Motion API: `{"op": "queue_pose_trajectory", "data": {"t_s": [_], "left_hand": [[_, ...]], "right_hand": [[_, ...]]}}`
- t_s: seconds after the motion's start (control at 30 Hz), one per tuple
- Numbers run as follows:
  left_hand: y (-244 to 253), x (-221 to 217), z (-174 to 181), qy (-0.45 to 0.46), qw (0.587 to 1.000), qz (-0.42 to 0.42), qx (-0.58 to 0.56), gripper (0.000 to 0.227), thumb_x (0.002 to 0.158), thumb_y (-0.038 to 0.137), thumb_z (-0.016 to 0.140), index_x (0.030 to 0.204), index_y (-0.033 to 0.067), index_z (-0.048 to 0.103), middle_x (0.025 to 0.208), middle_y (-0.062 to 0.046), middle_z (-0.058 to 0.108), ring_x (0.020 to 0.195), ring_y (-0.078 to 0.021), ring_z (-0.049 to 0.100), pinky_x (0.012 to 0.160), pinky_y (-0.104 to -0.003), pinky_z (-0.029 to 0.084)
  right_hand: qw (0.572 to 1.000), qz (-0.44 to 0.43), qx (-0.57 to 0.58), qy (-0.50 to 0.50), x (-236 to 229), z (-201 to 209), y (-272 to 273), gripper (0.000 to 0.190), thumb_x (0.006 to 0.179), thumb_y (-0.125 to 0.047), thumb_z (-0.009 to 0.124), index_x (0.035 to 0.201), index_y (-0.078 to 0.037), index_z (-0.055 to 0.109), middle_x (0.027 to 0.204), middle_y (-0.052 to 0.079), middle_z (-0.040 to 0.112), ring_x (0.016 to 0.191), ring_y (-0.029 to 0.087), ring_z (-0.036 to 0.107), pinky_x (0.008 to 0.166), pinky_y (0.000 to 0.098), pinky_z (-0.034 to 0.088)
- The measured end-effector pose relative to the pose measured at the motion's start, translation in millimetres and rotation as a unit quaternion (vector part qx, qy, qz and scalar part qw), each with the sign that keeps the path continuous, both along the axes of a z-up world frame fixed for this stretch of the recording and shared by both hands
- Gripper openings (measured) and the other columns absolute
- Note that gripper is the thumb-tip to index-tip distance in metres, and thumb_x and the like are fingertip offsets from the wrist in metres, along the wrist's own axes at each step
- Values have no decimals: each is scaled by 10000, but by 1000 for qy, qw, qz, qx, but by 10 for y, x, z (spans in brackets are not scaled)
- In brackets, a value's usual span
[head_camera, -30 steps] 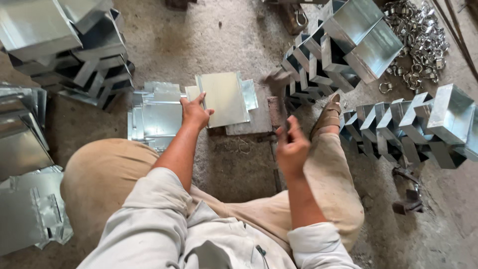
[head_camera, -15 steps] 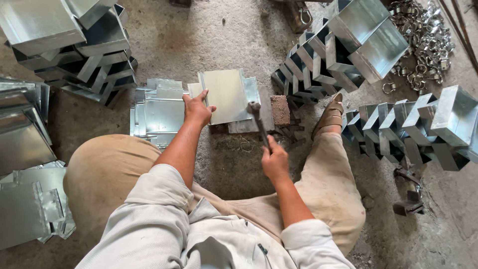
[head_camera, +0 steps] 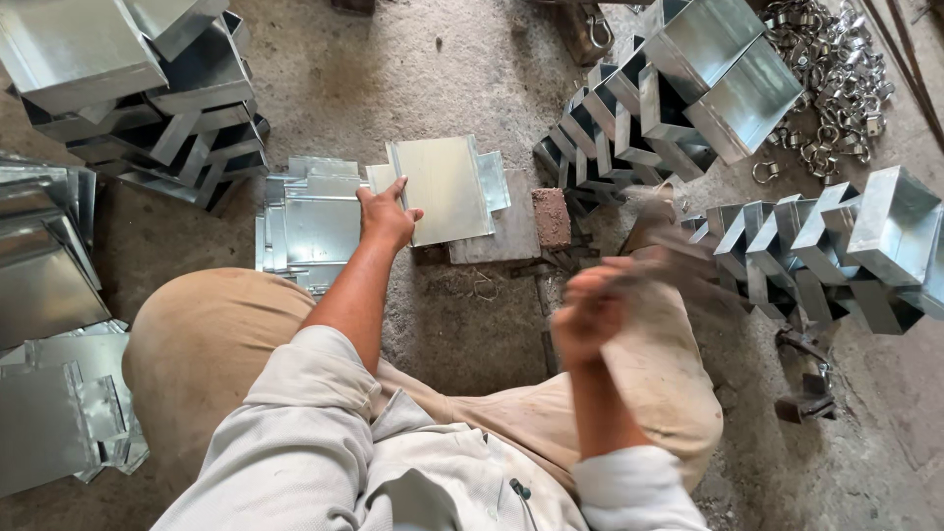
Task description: The person sits on the floor and uses a hammer to strike the edges of square metal sheets placed on a brick. They repeatedly pick up sheets from a stack, hammer them, and place them into a separate pile of finished pieces.
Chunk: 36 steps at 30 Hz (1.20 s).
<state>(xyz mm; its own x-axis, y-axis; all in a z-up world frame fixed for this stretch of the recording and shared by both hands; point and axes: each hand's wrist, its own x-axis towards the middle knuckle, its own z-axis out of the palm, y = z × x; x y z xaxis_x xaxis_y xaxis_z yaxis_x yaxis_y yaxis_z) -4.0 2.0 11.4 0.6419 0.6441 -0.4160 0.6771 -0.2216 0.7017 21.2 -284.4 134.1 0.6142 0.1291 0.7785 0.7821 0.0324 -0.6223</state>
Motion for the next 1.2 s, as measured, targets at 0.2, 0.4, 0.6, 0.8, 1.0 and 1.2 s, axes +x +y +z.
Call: {"op": "queue_pose_trajectory", "data": {"t_s": [0.2,0.4,0.6,0.8,1.0,1.2], "left_hand": [[7,9,-1,-15,1000,-1,27,679,841,264,841,1461,302,569,1381,-174,366,1199,-358,592,1095,-395,477],[-7,-7,77,16,1000,-4,6,692,867,279,813,1495,325,528,1367,-183,371,1202,-372,583,1094,-410,469],[-10,-15,90,9,1000,0,6,689,864,270,812,1493,325,536,1372,-174,373,1212,-377,575,1092,-411,470],[3,25,109,4,1000,2,16,680,839,262,838,1459,299,562,1371,-167,365,1222,-357,572,1103,-394,457],[-1,-5,54,11,1000,4,-3,671,871,265,805,1487,313,543,1377,-174,364,1183,-370,594,1075,-410,482],[-12,-16,78,7,1000,0,10,685,867,277,812,1493,310,536,1376,-170,374,1180,-362,600,1078,-405,485]], "right_hand": [[915,-113,-339,187,-34,-516,-95,357,911,-21,674,1264,18,712,913,114,770,763,157,751,688,314,584],[991,-54,-121,22,148,524,-203,113,1089,-115,673,1167,-39,644,853,64,660,595,103,539,513,252,407],[984,91,53,146,-58,-213,-160,281,1098,-121,598,1367,-43,574,970,53,606,769,118,562,631,265,435],[901,-121,-381,166,-57,-567,-100,341,940,-66,710,1276,-13,691,889,165,728,701,186,681,625,290,520],[971,-77,-187,125,-32,-370,-304,335,1052,-82,669,1367,12,604,916,170,669,751,192,619,658,338,528],[902,-91,-365,210,-95,-1025,-404,356,959,-103,643,1313,-64,623,926,184,726,785,300,717,707,392,556]]}}
